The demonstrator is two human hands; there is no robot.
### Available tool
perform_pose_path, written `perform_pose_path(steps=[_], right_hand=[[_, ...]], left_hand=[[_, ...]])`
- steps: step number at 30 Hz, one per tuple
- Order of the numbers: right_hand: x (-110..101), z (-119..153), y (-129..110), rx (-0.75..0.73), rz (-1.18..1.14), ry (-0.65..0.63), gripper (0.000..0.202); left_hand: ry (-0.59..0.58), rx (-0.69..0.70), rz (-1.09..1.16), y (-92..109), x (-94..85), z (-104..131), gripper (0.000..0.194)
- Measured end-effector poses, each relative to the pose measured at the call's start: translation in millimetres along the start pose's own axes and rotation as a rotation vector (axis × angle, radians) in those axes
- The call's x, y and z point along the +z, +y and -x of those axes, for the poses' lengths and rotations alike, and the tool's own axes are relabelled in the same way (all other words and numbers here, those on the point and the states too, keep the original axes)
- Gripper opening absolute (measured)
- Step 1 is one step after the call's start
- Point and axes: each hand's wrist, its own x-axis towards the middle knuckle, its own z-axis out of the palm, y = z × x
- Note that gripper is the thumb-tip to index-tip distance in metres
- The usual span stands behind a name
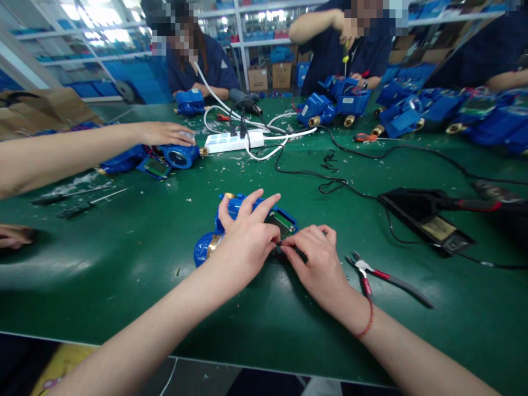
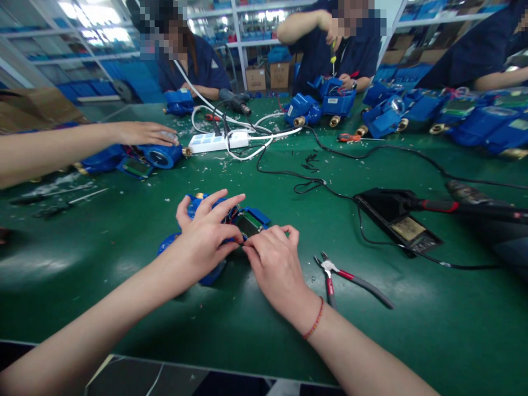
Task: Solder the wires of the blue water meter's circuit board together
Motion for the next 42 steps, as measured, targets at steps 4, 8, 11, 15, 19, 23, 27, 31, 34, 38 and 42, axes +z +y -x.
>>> perform_pose_path(steps=[4, 8, 11, 15, 19, 23, 27, 31, 34, 38, 42], right_hand=[[-0.8, 0.1, -1.9, -0.046, 0.042, 0.02, 0.008], [-0.1, 0.4, -2.4, -0.075, 0.078, 0.038, 0.008], [-1.0, 0.6, -2.7, -0.115, 0.126, 0.053, 0.008], [-2.4, 0.7, -4.5, -0.177, 0.182, 0.055, 0.011], [-1.7, 1.6, -8.6, -0.221, 0.215, 0.057, 0.017], [-11.8, 1.3, -10.0, -0.202, 0.176, 0.021, 0.011], [-40.2, -0.8, 4.9, -0.128, 0.143, -0.027, 0.023], [-62.1, -0.2, 33.2, -0.099, 0.073, -0.119, 0.015], [-62.4, 2.2, 49.3, -0.098, -0.023, -0.269, 0.015], [-51.1, 3.4, 57.1, -0.088, -0.153, -0.397, 0.02], [-39.7, 1.3, 57.4, -0.084, -0.277, -0.423, 0.022]], left_hand=[[0.04, -0.021, -0.058, -3.0, 1.1, -0.2, 0.02], [0.047, -0.059, -0.099, -1.3, 0.9, -0.3, 0.018], [0.005, -0.011, -0.074, 1.3, 2.1, -0.4, 0.016], [0.023, -0.013, -0.089, 2.9, 4.6, 0.3, 0.015], [0.027, -0.08, -0.129, 4.4, 4.5, 2.0, 0.019], [0.049, -0.079, -0.145, 5.6, 4.4, 4.5, 0.019], [0.051, -0.095, -0.141, 5.3, 4.7, 8.6, 0.018], [0.048, -0.111, -0.157, 5.0, 4.6, 11.7, 0.026], [0.095, -0.103, -0.166, 5.1, 5.3, 13.5, 0.029], [0.225, -0.046, -0.224, 8.0, 8.3, 20.1, 0.024], [0.261, 0.005, -0.307, 14.1, 14.4, 25.5, 0.017]])
